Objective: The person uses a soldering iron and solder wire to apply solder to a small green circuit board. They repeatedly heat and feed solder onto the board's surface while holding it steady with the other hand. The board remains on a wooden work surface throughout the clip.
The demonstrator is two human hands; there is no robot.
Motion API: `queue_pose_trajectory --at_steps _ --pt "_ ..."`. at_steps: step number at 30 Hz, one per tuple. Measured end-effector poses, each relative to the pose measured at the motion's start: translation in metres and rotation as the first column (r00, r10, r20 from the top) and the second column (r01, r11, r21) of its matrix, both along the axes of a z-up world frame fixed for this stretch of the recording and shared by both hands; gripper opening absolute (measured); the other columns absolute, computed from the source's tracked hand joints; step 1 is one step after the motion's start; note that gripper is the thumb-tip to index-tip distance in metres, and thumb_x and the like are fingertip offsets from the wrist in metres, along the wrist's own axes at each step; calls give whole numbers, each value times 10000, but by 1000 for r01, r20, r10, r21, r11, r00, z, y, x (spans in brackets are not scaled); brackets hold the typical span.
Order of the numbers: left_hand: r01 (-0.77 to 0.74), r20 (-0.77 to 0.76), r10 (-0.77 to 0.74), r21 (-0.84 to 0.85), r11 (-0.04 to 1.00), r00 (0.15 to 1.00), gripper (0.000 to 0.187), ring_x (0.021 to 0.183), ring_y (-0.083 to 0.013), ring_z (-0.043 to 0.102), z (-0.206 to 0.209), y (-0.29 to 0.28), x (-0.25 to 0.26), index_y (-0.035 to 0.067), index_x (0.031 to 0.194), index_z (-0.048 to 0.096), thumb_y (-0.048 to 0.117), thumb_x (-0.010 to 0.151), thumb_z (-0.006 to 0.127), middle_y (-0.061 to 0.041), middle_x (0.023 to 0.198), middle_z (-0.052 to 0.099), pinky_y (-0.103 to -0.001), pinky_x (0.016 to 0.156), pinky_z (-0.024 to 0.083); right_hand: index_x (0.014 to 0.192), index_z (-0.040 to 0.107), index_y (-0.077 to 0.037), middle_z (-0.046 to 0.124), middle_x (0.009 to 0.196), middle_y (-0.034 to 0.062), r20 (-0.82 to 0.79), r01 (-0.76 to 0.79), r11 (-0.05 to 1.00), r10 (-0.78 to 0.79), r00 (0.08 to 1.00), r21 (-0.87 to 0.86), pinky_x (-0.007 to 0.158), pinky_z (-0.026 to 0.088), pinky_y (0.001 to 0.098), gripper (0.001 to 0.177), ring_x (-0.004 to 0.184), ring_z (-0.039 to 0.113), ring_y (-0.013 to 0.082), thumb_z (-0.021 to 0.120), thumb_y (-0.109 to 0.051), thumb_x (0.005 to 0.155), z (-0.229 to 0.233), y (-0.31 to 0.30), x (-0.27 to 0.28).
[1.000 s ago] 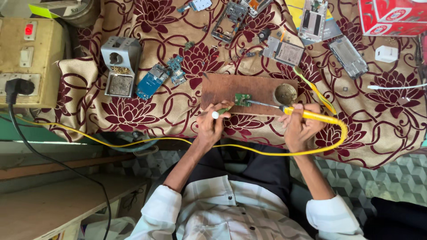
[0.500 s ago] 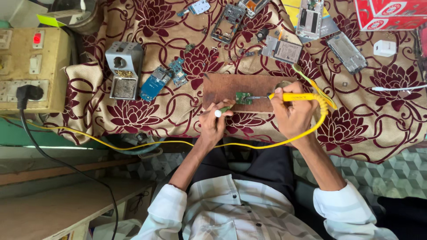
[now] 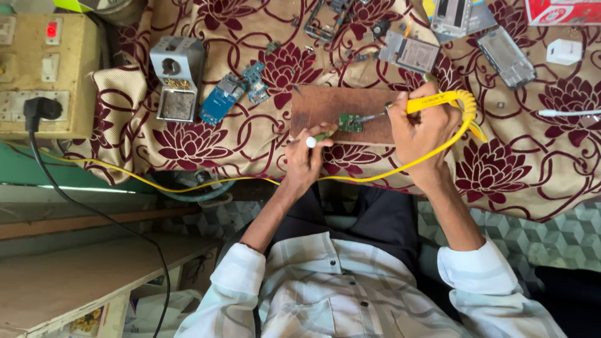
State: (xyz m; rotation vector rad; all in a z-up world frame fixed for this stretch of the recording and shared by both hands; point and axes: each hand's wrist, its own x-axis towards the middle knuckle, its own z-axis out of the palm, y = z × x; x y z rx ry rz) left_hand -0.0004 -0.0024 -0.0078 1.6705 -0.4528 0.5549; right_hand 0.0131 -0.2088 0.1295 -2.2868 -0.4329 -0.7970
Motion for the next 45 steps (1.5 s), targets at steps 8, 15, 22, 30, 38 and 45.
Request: queue_pose_trajectory --at_steps 8,15,22,30,38,45 --pt "-6 0 6 37 999 1000 211 931 -235 792 1 4 -2 -75 1165 577 -149 981 506 -204 1162 735 -288 761 649 960 526 -18 633 729 79 -105 -50 990 64 992 136 604 475 348 199 615 648 179 645 -25 1119 -11 -10 -10" --pt "-27 36 27 -5 1000 999 166 971 -259 786 -1 -1 2 -70 1154 568 -138 1006 532 -199 1148 738 -292 808 657 1012 441 -13 482 703 58 16 -55 647 66 998 760 450 453 295 206 500 477 129 513 -143 1155 -84 -22 -9" --pt "-44 46 43 24 999 998 137 961 -244 788 -2 0 5 -74 1123 563 -134 1003 536 -196 1153 738 -297 800 624 1073 413 -53 410 699 56 76 -117 415 114 991 902 408 409 279 296 509 429 139 469 -327 1171 -140 -36 -3" --pt "-16 10 16 -8 1000 1000 89 939 -242 786 -4 0 -3 -85 1108 552 -119 1028 528 -201 1165 726 -296 780 652 1096 402 -62 402 754 58 23 -86 465 139 990 881 403 397 274 331 490 432 135 458 -379 1173 -154 -39 -19" --pt "-17 13 16 64 998 1000 125 916 -231 789 2 3 -2 -84 1113 564 -119 993 551 -193 1167 731 -283 752 635 1084 402 -60 347 652 23 6 -69 477 132 991 876 375 345 251 321 416 401 117 436 -366 1176 -154 -39 -16" --pt "-18 8 18 25 1000 1000 114 944 -229 787 -2 1 2 -84 1110 549 -126 1004 550 -198 1165 729 -288 769 632 1083 394 -80 353 698 30 -20 -46 461 136 990 886 388 338 249 311 466 392 118 444 -372 1177 -155 -40 -17"
